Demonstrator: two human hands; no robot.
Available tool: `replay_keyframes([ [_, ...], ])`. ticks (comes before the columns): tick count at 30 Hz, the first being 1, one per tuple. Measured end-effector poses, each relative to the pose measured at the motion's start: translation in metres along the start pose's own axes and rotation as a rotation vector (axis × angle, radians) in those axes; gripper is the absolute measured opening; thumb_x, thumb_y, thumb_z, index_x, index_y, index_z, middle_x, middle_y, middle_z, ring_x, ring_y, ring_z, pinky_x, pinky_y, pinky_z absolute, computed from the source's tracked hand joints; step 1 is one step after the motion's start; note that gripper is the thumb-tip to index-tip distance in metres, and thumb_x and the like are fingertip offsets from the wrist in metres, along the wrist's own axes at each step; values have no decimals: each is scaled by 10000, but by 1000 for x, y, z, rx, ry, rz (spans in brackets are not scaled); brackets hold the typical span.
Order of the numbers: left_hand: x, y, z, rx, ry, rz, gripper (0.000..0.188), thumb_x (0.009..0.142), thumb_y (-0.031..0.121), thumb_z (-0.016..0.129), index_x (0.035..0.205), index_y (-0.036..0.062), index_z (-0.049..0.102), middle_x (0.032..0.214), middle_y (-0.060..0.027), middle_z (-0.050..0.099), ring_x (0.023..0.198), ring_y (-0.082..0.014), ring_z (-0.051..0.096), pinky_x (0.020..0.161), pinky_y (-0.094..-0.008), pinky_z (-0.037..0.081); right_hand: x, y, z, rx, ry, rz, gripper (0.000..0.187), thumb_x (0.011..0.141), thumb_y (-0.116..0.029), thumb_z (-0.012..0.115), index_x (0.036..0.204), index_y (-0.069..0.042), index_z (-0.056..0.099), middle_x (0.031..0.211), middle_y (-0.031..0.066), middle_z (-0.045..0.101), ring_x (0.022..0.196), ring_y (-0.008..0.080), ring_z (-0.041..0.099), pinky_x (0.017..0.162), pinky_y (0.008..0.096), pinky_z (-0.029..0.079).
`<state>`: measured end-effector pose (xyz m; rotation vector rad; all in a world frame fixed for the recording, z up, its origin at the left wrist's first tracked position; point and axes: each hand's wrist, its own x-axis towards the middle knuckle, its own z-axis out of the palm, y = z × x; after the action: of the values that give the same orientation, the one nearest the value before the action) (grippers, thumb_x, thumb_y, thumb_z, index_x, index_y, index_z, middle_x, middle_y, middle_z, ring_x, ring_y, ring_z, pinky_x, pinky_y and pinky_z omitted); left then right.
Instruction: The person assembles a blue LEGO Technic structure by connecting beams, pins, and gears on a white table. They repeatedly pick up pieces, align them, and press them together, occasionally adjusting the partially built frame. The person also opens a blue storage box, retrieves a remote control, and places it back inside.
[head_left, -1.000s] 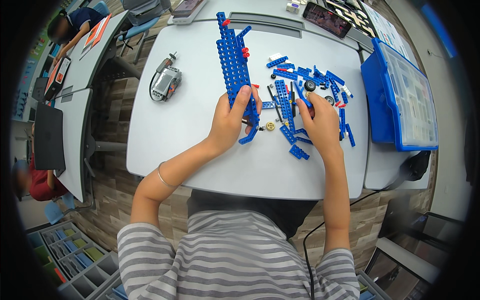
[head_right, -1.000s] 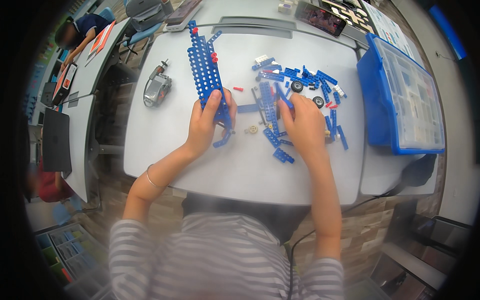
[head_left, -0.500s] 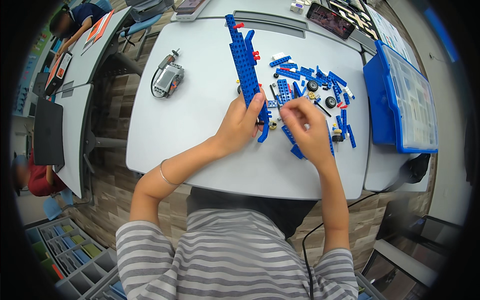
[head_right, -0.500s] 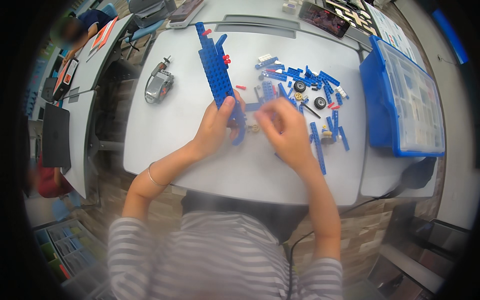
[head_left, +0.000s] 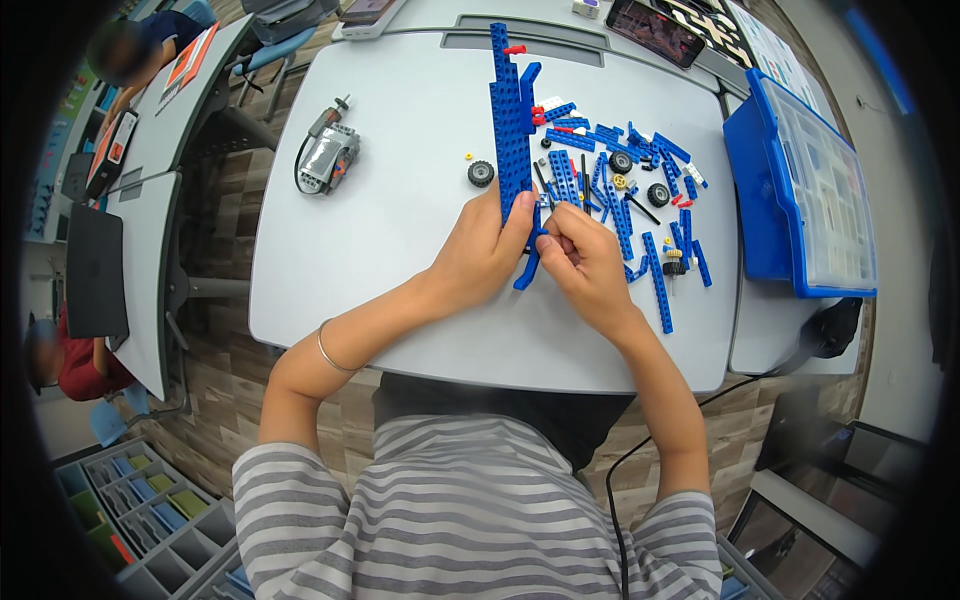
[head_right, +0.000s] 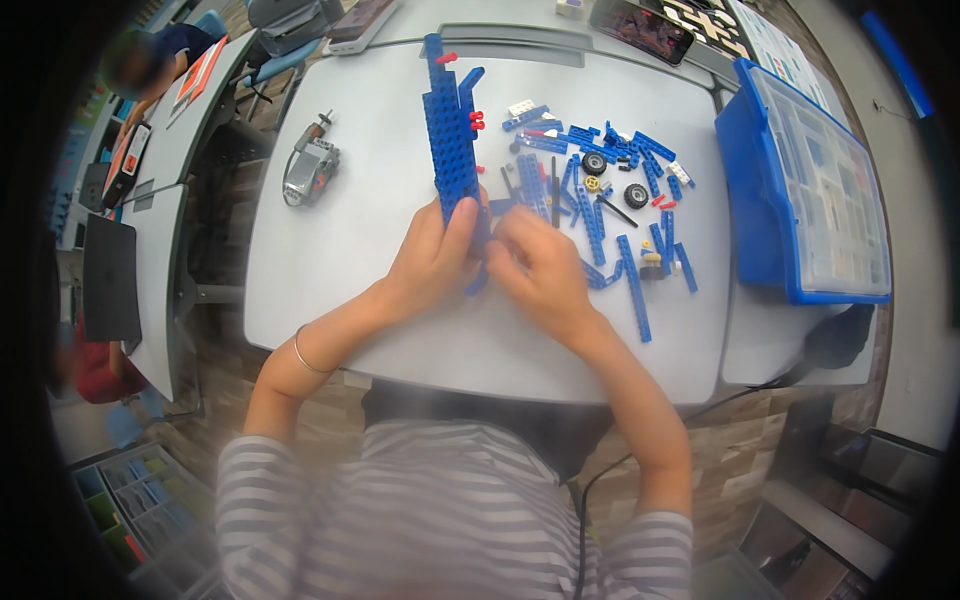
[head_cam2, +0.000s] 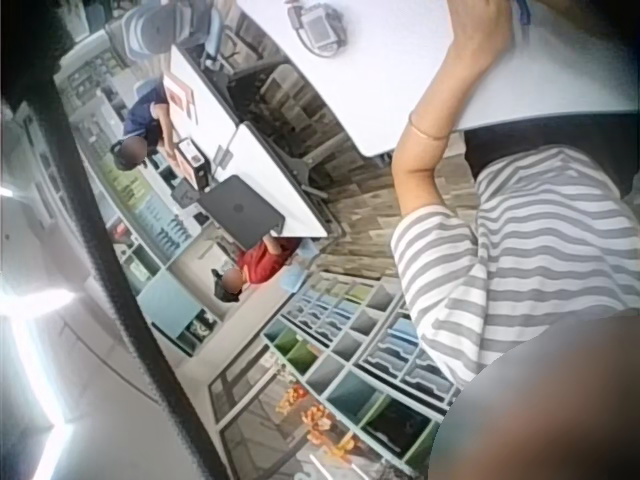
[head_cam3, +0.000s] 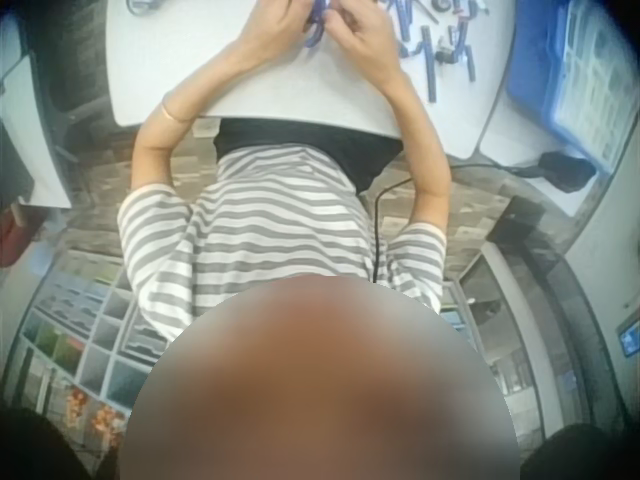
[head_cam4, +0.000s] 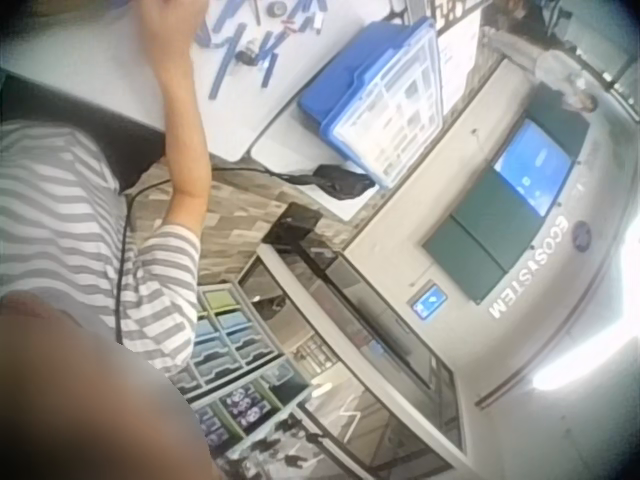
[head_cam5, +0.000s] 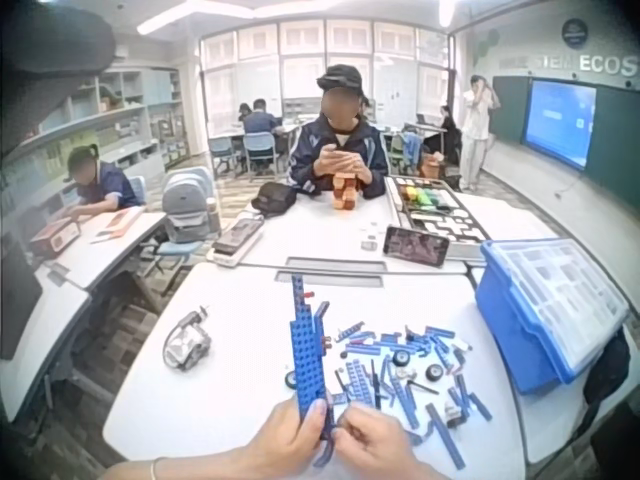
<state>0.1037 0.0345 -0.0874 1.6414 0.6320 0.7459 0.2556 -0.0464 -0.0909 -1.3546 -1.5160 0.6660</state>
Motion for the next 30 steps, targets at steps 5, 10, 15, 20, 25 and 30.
replay_keyframes([
  [5, 2, 0, -1, 29, -1, -20, 338, 1063, 301, 377, 1058, -6, 518, 703, -52, 533, 569, -118, 497, 532, -289, 414, 0, 1, 4, -44, 18, 7, 137, 853, -107, 604, 785, -8, 537, 719, 104, 497, 587, 234, 494, 536, 346, 383],
  [10, 4, 5, -5, 73, -14, -22, 297, 1053, 247, 395, 1021, -24, 513, 649, -103, 562, 543, -180, 541, 535, -342, 446, 2, 0, 1, -57, 38, -6, 150, 844, -114, 615, 776, -9, 533, 710, 95, 489, 581, 219, 491, 533, 339, 380],
  [15, 5, 10, -6, -17, -35, -58, 299, 1052, 258, 389, 980, -8, 506, 642, -70, 557, 481, -140, 530, 472, -300, 443, 3, -1, 0, -47, 32, -43, 136, 834, -60, 620, 761, -10, 518, 701, 50, 445, 576, 145, 430, 526, 296, 345],
  [20, 6, 14, -8, -2, -54, -61, 306, 1047, 255, 386, 967, -17, 502, 643, -69, 559, 477, -132, 538, 473, -291, 453, 3, 2, 3, -26, 68, -103, 114, 826, -42, 626, 772, -5, 533, 716, 61, 476, 583, 158, 458, 536, 296, 368],
  [25, 5, 13, -8, -38, -37, -105, 285, 1034, 232, 404, 984, -28, 510, 656, -88, 576, 504, -150, 553, 503, -309, 460, 6, 4, 1, -102, 40, -155, 93, 838, -26, 615, 790, -1, 540, 736, 62, 494, 606, 162, 489, 549, 289, 392],
  [30, 5, 12, -8, 65, -35, -10, 245, 1007, 187, 437, 1032, -43, 518, 659, -139, 590, 552, -215, 567, 564, -364, 455, 6, 1, 0, -69, 6, -75, 53, 850, -22, 603, 821, -5, 561, 739, 73, 501, 597, 174, 490, 544, 298, 387],
])
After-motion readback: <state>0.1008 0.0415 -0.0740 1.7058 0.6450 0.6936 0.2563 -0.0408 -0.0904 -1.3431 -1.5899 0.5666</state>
